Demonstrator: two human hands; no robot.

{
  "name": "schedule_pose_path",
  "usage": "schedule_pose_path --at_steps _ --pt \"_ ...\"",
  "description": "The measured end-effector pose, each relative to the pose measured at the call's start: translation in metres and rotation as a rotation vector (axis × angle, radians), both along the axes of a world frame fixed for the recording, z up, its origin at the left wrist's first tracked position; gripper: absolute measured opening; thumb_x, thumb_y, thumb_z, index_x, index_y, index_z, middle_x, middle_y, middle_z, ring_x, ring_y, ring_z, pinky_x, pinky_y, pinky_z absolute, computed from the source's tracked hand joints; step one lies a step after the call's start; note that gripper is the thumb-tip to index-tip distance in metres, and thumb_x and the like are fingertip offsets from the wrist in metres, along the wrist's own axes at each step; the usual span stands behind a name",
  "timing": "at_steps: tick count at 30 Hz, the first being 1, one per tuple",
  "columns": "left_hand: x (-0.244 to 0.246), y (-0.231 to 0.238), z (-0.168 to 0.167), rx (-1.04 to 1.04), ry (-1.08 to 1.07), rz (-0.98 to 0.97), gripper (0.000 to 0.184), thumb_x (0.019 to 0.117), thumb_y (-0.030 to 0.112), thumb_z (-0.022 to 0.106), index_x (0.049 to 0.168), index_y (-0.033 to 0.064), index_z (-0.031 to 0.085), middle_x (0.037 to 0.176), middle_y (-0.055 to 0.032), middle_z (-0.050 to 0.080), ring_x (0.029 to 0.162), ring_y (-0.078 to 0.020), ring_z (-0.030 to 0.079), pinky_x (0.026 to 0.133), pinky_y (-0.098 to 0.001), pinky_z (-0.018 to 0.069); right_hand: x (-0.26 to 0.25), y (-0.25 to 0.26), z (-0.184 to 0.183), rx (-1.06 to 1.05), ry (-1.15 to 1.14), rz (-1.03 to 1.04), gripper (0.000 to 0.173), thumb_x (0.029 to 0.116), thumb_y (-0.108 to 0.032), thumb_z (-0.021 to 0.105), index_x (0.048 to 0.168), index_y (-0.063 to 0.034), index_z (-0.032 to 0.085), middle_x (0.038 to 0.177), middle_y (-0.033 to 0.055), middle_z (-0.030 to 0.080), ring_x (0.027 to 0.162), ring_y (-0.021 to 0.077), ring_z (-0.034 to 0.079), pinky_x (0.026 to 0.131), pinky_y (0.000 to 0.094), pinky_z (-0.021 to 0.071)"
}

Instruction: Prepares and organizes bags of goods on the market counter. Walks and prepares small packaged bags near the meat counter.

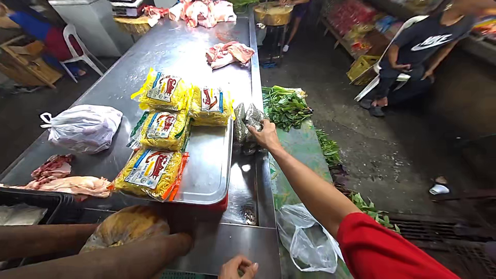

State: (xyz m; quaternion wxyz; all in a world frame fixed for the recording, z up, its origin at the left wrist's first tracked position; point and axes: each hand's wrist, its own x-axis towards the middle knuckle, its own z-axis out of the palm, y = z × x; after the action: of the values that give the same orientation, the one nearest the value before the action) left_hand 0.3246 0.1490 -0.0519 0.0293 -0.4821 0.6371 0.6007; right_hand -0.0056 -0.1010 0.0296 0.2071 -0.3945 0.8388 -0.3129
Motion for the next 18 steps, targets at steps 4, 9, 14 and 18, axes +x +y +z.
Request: schedule_pose_path --at_steps 4,9,14,18 --pt "0.002 -0.009 -0.006 -0.009 0.002 -0.009 0.038 0.0994 0.044 0.064 0.112 0.0096 0.074 0.095 -0.0045 0.075 0.086 -0.0158 0.071 0.084 -0.0406 0.0580 -0.006 0.014 -0.001 -0.047 0.030 0.027 0.072 0.0932 -0.052 0.071 0.143 -0.0032 0.053 0.138 0.0280 0.055 0.125 0.0428 0.058 0.103 0.0589 0.0488" --pt "-0.013 -0.016 -0.001 -0.045 0.002 -0.017 0.035 0.0977 0.046 0.065 0.112 0.0154 0.074 0.096 0.0014 0.074 0.084 -0.0110 0.070 0.081 -0.0369 0.0582 -0.037 0.099 0.007 -0.109 -0.073 0.139 0.054 0.0997 -0.035 0.067 0.143 -0.0062 0.053 0.138 0.0197 0.060 0.104 0.0322 0.071 0.088 0.0519 0.0596" --pt "-0.050 0.001 -0.007 0.021 0.041 -0.090 0.037 0.0971 0.045 0.065 0.120 0.0170 0.072 0.101 0.0031 0.074 0.085 -0.0091 0.070 0.080 -0.0345 0.0589 -0.081 0.267 -0.039 0.442 -0.375 0.487 0.033 0.1011 -0.026 0.067 0.126 -0.0045 0.067 0.121 0.0130 0.071 0.108 0.0242 0.070 0.100 0.0471 0.0546" --pt "-0.115 0.026 -0.009 0.250 -0.098 -0.271 0.071 0.0986 0.057 0.059 0.152 0.0126 0.047 0.111 -0.0067 0.076 0.102 -0.0195 0.073 0.097 -0.0460 0.0572 -0.096 0.368 -0.099 0.655 -0.407 0.420 0.034 0.1071 -0.027 0.053 0.131 -0.0067 0.067 0.126 0.0158 0.070 0.118 0.0293 0.066 0.108 0.0535 0.0473"
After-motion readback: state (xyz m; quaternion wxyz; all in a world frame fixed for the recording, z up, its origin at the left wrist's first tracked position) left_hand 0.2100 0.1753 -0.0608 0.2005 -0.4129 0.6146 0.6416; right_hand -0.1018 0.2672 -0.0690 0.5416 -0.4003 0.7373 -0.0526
